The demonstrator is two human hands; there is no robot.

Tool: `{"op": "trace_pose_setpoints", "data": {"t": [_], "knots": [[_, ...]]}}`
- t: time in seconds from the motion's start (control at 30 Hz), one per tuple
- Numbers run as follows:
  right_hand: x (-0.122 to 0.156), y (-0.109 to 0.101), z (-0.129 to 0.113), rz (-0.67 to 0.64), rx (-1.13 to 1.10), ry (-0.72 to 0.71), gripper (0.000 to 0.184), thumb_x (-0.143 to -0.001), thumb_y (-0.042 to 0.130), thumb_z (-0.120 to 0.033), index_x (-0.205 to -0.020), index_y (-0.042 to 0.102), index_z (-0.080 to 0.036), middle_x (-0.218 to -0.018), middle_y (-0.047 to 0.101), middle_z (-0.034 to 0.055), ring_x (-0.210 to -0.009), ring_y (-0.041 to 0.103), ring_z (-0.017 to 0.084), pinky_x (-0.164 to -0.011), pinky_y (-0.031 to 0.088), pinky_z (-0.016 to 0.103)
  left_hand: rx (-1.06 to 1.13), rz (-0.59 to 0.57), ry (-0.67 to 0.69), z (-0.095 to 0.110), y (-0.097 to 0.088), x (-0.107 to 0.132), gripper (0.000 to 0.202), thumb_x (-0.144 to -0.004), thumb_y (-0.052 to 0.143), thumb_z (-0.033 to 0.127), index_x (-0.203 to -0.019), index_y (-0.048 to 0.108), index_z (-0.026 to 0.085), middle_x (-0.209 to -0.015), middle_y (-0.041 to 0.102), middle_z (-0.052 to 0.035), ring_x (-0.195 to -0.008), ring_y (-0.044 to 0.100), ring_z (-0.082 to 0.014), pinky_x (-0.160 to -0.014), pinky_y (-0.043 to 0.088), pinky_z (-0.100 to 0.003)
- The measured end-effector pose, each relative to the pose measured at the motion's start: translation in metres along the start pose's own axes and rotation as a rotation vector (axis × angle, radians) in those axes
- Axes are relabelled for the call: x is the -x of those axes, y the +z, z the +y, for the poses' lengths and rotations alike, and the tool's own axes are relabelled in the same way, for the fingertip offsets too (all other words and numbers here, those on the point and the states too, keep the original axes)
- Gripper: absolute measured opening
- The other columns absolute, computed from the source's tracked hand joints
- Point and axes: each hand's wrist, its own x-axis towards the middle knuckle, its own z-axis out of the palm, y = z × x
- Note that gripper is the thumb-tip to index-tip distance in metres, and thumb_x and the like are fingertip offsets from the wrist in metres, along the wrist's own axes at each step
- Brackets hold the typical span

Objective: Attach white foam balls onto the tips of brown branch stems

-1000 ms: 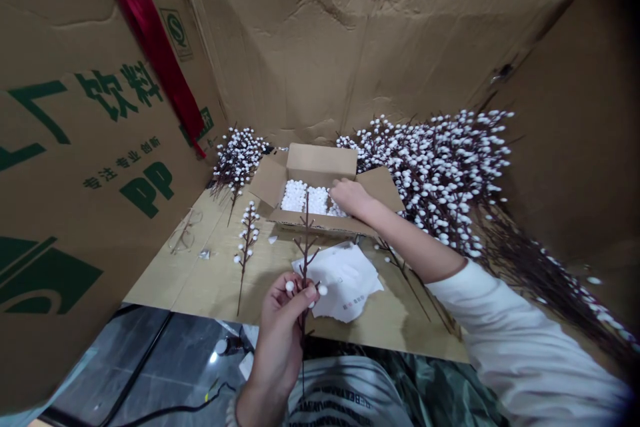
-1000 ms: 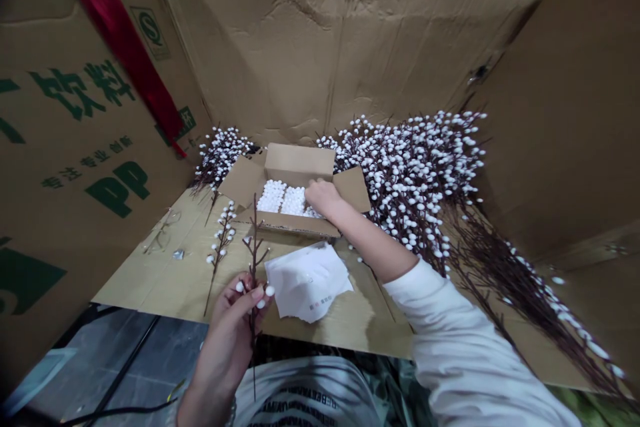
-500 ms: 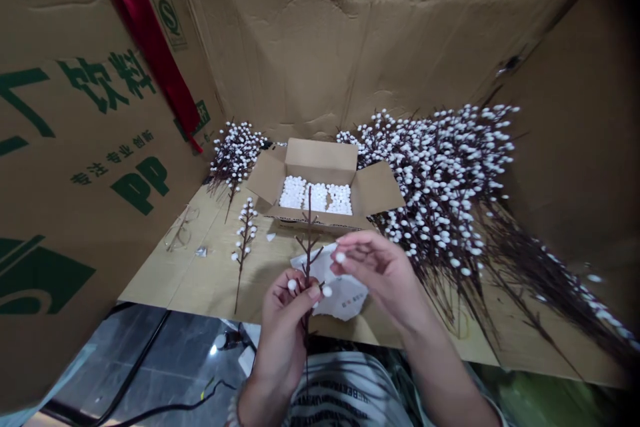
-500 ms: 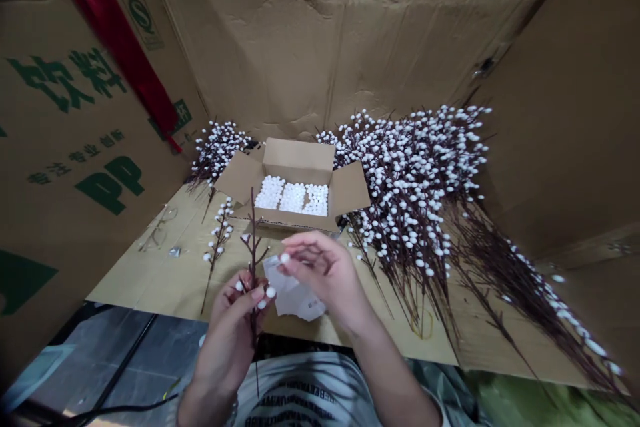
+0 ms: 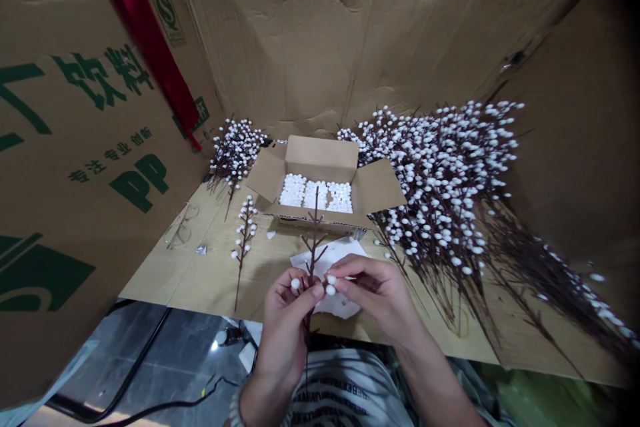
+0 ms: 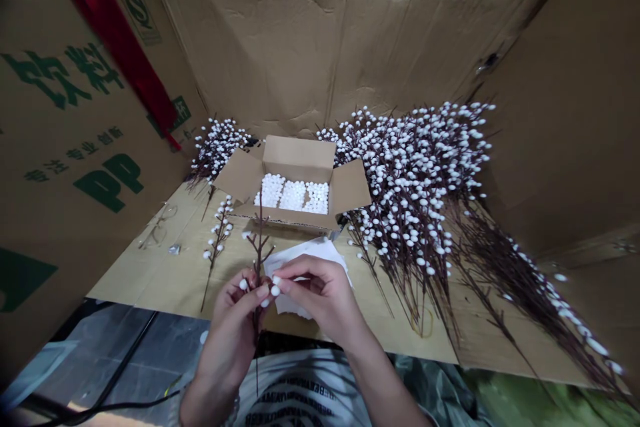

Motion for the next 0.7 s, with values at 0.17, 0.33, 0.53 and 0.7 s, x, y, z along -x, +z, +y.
{"op": "trace_pose_setpoints", "data": {"t": [0.17,0.33,0.53,0.7], "knots": [[0.0002,-0.0025,-0.0014,-0.012,0.066,-0.044,0.005,-0.073,0.075,-0.022,-0.076,0.077,-0.025,-0.073,0.072,0.0034,-0.067,0.067,0.015,-0.058,0.055,0.023,-0.036,-0.01,0.052,-0.0016,-0.0007,-0.0017,0.025,-0.052,0.083,0.013,-0.057,0.058,0.015,-0.054,0.055,0.0064,-0.053,0.049,-0.0059,-0.052,0.042,-0.014],[0.0034,-0.0031,0.0026,0.041,-0.038,0.05,0.008,-0.072,0.077,-0.025,-0.08,0.075,-0.025,-0.073,0.072,0.0021,-0.063,0.066,0.013,-0.056,0.054,0.022,-0.072,0.004,0.075,-0.0026,-0.0019,-0.0007,0.025,-0.052,0.081,0.011,-0.057,0.057,0.015,-0.054,0.055,0.006,-0.054,0.049,-0.0067,-0.053,0.042,-0.014],[0.0045,-0.003,0.0037,0.059,-0.047,0.028,0.006,-0.071,0.077,-0.023,-0.076,0.074,-0.025,-0.072,0.071,0.0011,-0.064,0.066,0.013,-0.057,0.053,0.02,-0.109,0.004,0.076,-0.0033,-0.0011,0.0,0.027,-0.052,0.082,0.013,-0.057,0.055,0.016,-0.055,0.055,0.0056,-0.055,0.05,-0.0076,-0.054,0.041,-0.015],[0.004,-0.0029,0.0009,0.063,0.006,-0.008,0.006,-0.073,0.076,-0.022,-0.077,0.074,-0.025,-0.073,0.071,0.0013,-0.066,0.065,0.013,-0.057,0.052,0.021,-0.133,-0.004,0.095,-0.0039,-0.0013,-0.0014,0.028,-0.053,0.081,0.014,-0.058,0.054,0.016,-0.056,0.057,0.005,-0.055,0.049,-0.0079,-0.054,0.041,-0.016]]}}
